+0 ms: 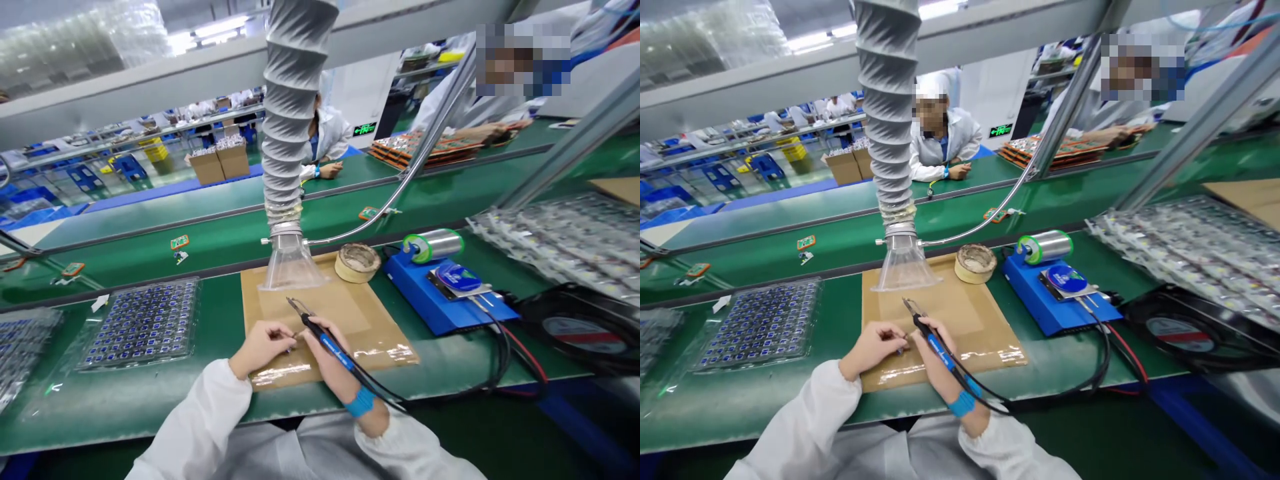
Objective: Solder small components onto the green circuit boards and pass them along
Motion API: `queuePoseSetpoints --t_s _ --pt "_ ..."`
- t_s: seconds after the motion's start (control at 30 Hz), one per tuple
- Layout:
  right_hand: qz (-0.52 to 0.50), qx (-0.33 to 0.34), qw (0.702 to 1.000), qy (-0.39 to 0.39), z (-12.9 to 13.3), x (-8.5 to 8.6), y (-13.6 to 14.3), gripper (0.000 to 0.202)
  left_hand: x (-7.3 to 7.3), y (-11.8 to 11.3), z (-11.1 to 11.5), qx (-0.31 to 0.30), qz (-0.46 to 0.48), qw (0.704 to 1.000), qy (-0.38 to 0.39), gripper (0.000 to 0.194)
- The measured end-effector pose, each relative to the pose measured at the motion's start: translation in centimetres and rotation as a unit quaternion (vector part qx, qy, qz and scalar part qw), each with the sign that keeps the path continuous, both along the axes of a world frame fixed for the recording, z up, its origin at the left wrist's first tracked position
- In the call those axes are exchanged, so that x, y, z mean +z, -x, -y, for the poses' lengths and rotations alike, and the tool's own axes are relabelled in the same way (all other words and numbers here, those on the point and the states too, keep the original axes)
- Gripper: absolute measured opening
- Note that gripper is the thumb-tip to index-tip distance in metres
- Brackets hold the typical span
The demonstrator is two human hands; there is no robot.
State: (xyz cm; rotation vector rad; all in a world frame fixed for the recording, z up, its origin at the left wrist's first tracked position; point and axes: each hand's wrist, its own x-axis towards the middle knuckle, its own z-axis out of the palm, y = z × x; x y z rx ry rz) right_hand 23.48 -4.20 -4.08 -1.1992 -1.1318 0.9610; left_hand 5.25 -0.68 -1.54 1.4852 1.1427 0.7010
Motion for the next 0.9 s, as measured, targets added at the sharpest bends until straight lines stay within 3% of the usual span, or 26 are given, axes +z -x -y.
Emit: queuePoseSetpoints --t_s 0.17,0.37,0.5,0.73,0.9 --pt "0.005 0.047 0.999 -0.001 0.2 -1.0 0.7 0.033 -0.3 -0.4 0.3 -0.010 -0.099 0.984 -0.146 0.011" --pt "0.025 0.026 0.999 0.002 0.1 -2.0 0.5 0.034 -0.7 -0.2 0.1 -0.004 -0.066 0.990 -0.122 0.009" --pt "0.018 0.024 1.000 -0.004 0.5 -1.9 0.5 0.033 -1.0 -0.3 0.5 -0.006 -0.072 0.984 -0.162 0.015" --pt "0.088 -0.055 0.995 0.011 0.6 -0.2 0.8 0.050 -2.7 0.1 0.3 -0.009 -0.063 0.986 -0.157 0.017" --pt "0.119 -0.063 0.991 0.016 0.9 0.9 1.0 0.051 -2.4 -0.1 0.5 0.007 -0.058 0.989 -0.138 0.012"
